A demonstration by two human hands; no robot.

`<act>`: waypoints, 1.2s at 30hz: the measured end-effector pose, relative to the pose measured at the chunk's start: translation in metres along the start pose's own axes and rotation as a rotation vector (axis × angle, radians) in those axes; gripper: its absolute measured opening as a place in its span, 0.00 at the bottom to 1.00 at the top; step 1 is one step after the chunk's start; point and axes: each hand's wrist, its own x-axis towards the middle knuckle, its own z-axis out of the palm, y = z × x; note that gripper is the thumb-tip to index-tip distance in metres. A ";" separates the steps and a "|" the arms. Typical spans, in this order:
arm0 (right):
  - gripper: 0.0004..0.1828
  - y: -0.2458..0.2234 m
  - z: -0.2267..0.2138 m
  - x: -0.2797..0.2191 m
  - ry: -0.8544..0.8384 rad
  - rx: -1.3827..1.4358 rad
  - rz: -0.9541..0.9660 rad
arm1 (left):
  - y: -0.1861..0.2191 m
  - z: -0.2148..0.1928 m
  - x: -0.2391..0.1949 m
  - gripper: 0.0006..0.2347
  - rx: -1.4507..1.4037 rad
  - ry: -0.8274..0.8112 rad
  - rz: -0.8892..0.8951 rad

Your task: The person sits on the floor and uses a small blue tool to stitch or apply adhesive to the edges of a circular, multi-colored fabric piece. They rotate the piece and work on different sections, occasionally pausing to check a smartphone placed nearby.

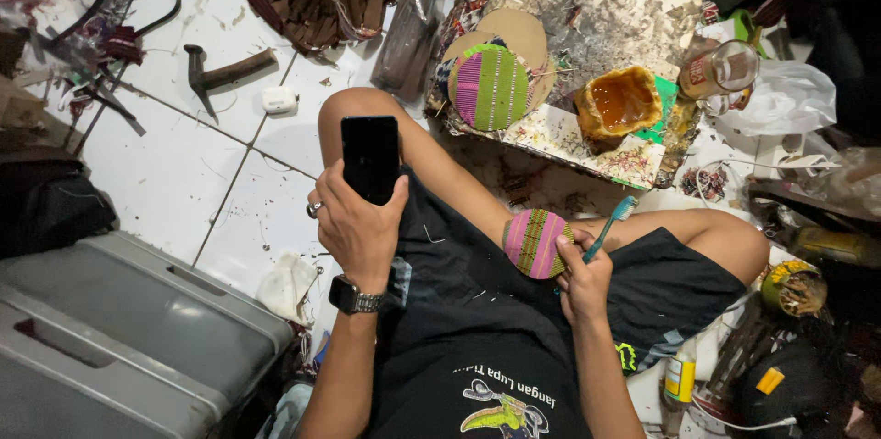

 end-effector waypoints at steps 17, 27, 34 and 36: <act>0.10 0.007 -0.006 0.005 -0.009 -0.005 -0.020 | -0.001 0.005 -0.002 0.33 0.173 0.057 0.114; 0.10 -0.006 0.004 -0.002 0.015 -0.006 -0.007 | 0.008 -0.006 0.002 0.34 0.147 -0.036 0.050; 0.13 0.008 -0.008 0.006 0.012 0.022 -0.013 | 0.008 -0.011 0.005 0.35 0.133 -0.054 0.116; 0.11 0.007 -0.008 0.005 -0.001 0.014 -0.012 | 0.006 -0.009 0.006 0.34 0.169 -0.035 0.126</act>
